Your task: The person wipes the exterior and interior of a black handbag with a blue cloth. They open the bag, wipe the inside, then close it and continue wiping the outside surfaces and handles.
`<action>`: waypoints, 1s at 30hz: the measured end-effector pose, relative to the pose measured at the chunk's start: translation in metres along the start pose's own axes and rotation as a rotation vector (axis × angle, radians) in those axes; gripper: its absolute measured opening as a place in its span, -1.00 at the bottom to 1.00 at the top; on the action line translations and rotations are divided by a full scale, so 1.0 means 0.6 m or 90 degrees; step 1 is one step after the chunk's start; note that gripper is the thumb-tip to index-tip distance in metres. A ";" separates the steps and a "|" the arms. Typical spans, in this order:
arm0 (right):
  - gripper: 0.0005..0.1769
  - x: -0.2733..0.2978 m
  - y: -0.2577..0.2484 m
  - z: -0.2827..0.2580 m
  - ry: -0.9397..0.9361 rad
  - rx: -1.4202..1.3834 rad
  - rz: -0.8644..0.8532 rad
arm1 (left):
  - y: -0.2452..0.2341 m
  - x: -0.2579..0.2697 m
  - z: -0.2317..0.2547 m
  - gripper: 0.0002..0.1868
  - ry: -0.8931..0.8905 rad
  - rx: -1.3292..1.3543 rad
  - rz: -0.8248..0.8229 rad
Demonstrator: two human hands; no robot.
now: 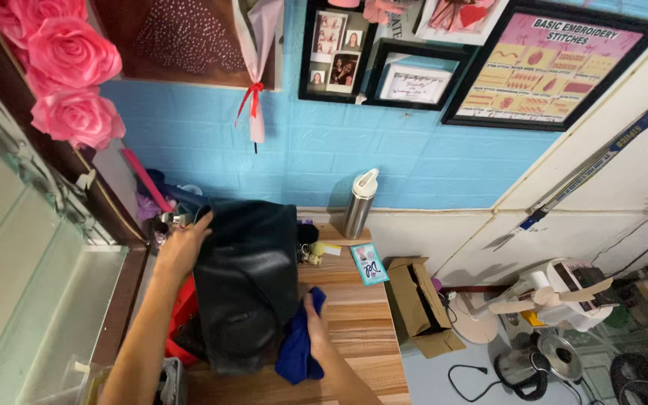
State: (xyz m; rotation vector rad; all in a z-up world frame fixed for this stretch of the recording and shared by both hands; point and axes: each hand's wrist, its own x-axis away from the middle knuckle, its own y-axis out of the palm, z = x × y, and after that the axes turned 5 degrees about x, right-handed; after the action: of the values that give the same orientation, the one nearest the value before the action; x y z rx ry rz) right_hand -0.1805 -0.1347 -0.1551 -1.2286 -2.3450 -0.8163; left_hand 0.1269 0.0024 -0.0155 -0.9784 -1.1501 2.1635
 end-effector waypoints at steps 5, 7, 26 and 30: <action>-0.19 -0.025 0.018 0.019 -0.019 0.130 -0.169 | -0.019 -0.034 -0.016 -0.44 -0.159 -0.003 -0.030; 0.02 -0.029 0.038 0.021 -0.152 0.235 -0.102 | -0.009 -0.030 -0.002 -0.37 -0.153 -0.008 0.062; 0.54 -0.012 0.054 0.007 -0.312 0.366 -0.107 | -0.057 0.179 0.152 -0.26 -0.258 0.074 -0.018; 0.21 0.008 0.064 -0.046 -0.609 0.301 -0.122 | -0.094 0.113 0.209 -0.67 -0.081 0.150 0.126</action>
State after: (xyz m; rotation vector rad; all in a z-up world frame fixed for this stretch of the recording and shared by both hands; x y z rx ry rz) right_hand -0.1500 -0.1318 -0.1192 -1.3480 -3.1372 0.4202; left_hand -0.0075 0.0173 0.0564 -0.8935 -0.8570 2.4832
